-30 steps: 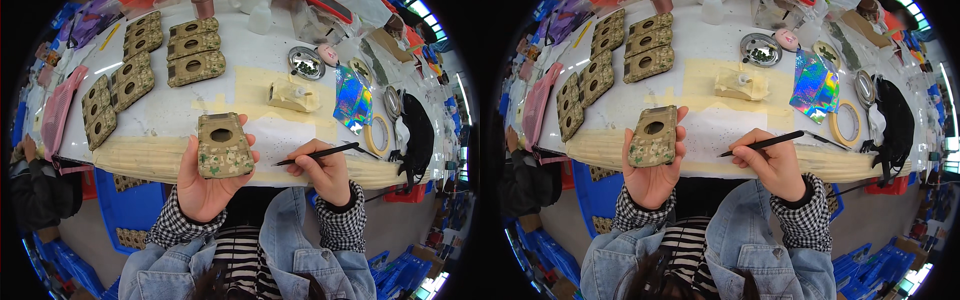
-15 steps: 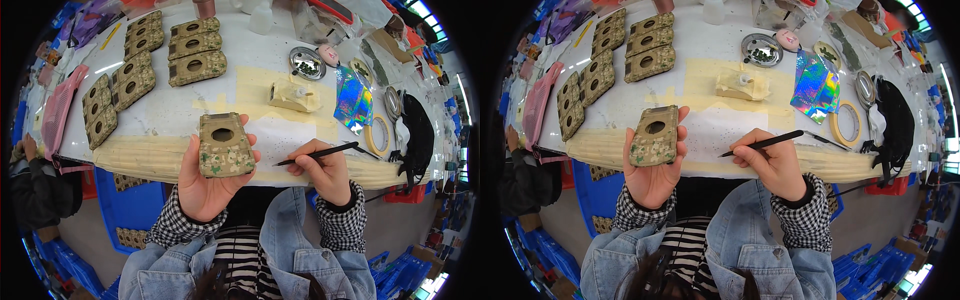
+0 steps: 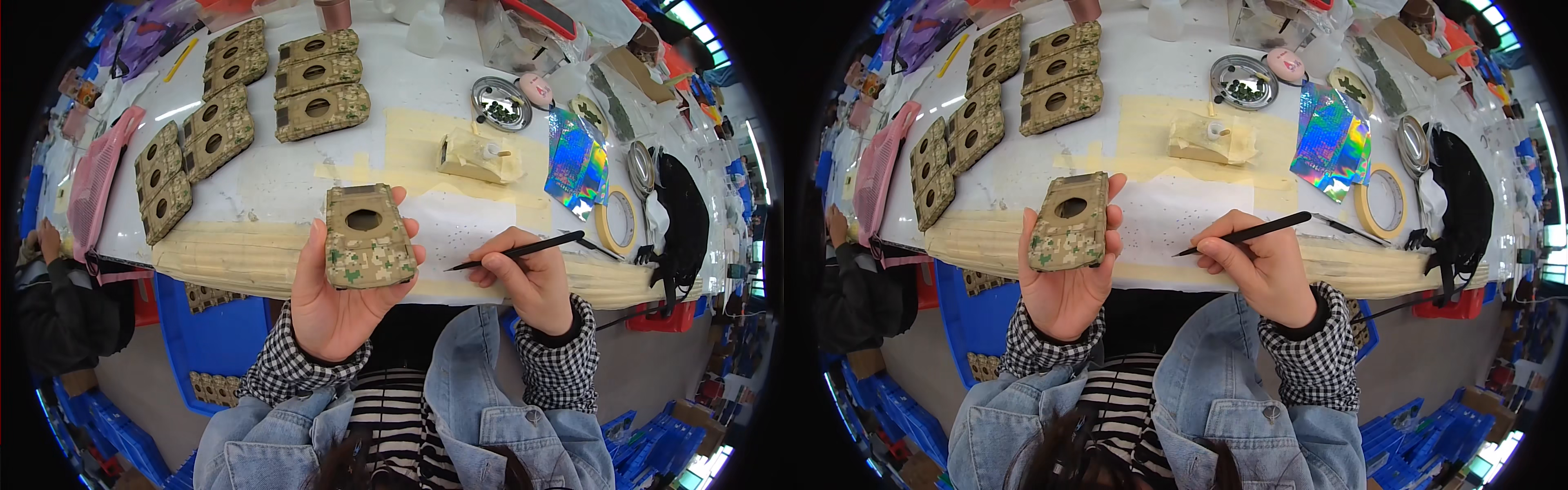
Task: Painting and detailing camouflage patterns on toy tank parts using a fine-tipped brush and tweezers.
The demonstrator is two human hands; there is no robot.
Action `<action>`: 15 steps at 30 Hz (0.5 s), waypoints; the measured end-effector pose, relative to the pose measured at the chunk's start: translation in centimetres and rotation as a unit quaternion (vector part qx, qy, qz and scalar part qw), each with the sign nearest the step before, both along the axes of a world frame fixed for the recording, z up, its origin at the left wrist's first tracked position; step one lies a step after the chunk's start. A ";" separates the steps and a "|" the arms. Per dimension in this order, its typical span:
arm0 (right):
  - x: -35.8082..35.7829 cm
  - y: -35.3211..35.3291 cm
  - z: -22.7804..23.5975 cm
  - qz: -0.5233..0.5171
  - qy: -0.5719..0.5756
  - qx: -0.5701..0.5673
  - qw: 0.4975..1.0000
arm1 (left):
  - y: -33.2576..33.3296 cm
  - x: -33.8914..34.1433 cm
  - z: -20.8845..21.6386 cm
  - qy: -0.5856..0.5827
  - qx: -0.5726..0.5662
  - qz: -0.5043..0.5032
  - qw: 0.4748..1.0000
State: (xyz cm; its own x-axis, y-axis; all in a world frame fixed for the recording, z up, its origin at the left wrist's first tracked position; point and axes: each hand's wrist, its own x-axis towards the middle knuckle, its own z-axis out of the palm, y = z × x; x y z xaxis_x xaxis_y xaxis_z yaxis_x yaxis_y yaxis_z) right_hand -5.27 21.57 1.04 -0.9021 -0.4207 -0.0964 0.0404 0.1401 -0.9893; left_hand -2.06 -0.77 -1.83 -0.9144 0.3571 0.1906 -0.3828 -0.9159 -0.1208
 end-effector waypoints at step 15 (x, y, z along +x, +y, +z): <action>-0.1 -0.1 0.0 0.003 0.009 0.000 1.000 | -0.1 0.2 1.3 -0.057 -0.066 0.013 0.996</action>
